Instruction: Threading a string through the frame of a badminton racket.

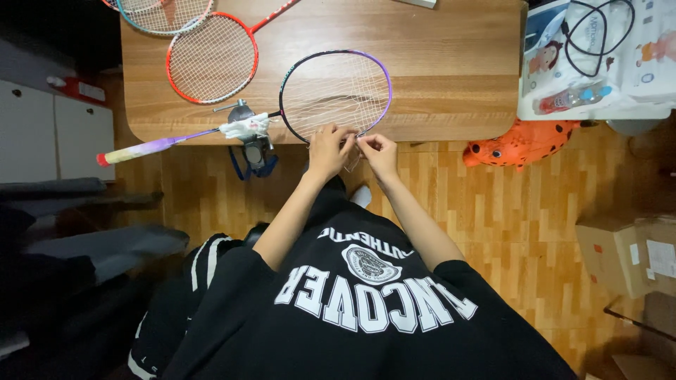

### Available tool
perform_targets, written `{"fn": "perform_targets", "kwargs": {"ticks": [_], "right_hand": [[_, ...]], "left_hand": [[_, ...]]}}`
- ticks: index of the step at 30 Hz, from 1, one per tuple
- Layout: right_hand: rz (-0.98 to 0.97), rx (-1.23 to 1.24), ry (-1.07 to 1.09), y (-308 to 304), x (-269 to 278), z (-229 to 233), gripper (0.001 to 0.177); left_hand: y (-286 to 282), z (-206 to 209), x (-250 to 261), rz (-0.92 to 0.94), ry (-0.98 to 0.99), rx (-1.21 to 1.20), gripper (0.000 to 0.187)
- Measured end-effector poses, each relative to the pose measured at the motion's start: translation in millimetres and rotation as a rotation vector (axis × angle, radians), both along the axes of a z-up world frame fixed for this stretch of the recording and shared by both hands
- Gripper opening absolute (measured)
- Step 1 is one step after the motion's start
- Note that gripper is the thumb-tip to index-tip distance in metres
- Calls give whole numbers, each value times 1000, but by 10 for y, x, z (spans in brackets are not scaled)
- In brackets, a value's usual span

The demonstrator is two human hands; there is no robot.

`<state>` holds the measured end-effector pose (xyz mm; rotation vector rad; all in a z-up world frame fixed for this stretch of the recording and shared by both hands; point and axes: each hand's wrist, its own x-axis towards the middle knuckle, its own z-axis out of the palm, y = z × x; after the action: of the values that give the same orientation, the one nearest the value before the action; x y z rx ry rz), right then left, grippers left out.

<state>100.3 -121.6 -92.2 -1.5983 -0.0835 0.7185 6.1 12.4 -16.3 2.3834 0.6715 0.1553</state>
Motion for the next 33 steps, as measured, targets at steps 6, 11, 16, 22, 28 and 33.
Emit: {"fn": "perform_targets", "kwargs": {"ticks": [6, 11, 16, 22, 28, 33], "right_hand": [[21, -7, -1, -10, -10, 144, 11], [72, -80, -172, -14, 28, 58, 10], [156, -256, -373, -35, 82, 485, 4], [221, -231, -815, 151, 170, 867, 15], [277, -286, -929, 489, 231, 958, 16], [216, -453, -1017, 729, 345, 810, 10]], "left_hand": [[162, -82, 161, -61, 57, -71, 15], [239, -230, 277, -128, 62, -29, 17], [289, -230, 341, -106, 46, 13, 17], [491, -239, 426, -40, 58, 24, 16], [680, -242, 513, -85, 38, 41, 17], [875, -238, 596, -89, 45, 38, 18]]}}
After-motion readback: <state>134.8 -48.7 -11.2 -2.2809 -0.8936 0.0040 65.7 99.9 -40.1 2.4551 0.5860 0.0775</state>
